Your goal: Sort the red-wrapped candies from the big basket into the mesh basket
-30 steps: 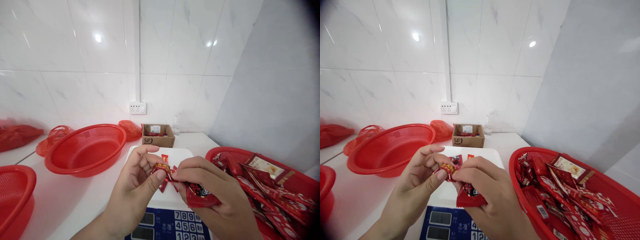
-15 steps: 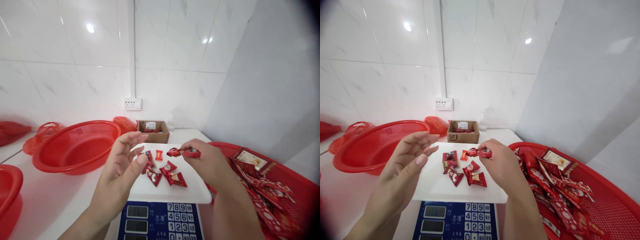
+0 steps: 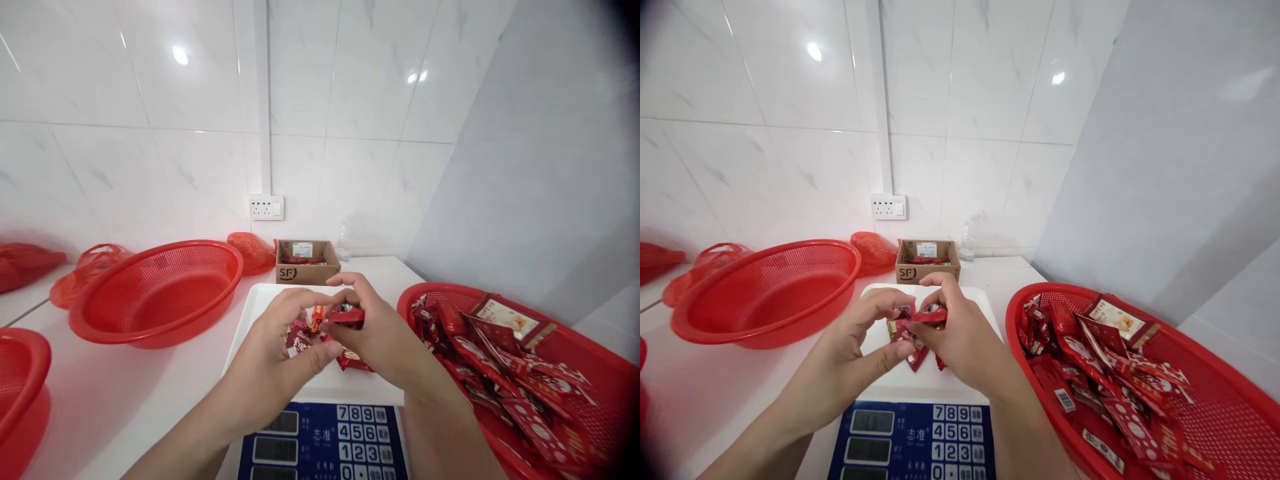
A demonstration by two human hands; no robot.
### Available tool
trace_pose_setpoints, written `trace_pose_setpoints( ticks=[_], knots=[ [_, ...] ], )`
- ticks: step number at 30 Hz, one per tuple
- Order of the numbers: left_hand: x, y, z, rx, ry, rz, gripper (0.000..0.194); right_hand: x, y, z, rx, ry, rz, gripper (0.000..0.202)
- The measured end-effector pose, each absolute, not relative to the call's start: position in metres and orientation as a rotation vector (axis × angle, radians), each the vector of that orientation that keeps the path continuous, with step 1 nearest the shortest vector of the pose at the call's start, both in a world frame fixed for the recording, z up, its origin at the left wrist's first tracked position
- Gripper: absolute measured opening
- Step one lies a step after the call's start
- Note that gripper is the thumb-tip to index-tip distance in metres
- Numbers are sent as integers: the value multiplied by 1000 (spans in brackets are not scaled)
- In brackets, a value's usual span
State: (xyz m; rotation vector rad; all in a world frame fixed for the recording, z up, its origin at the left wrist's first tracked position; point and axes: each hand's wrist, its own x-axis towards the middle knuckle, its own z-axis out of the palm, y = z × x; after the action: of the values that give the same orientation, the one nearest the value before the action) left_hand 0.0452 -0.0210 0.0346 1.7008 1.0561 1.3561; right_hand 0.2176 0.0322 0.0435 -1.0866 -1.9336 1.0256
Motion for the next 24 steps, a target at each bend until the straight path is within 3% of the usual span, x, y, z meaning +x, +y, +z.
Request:
trace_pose_setpoints(
  ticks=[2, 8, 10, 13, 16, 20, 24],
  knots=[
    [48, -21, 36, 1782, 1057, 1344, 33, 215, 24, 45, -976, -1870, 1212, 53],
    [49, -18, 34, 1673, 1050, 1492, 14, 213, 18, 40, -833, -1870, 1294, 65],
    [47, -17, 32, 1564, 1055, 1576, 13, 215, 19, 40, -768, -1846, 1318, 55],
    [43, -18, 31, 1417, 999, 1681, 13, 218, 19, 43, -728, -1904, 1191, 18],
    [42, -18, 31, 1317, 798, 1636, 11, 217, 18, 46, -635, -1903, 1169, 28],
    [42, -17, 33, 1328, 505, 1351, 27, 214, 17, 46, -479, -1828, 1342, 39],
    [42, -16, 34, 1354, 442, 1246, 29, 213, 16, 46, -444, -1869, 1421, 43]
  ],
)
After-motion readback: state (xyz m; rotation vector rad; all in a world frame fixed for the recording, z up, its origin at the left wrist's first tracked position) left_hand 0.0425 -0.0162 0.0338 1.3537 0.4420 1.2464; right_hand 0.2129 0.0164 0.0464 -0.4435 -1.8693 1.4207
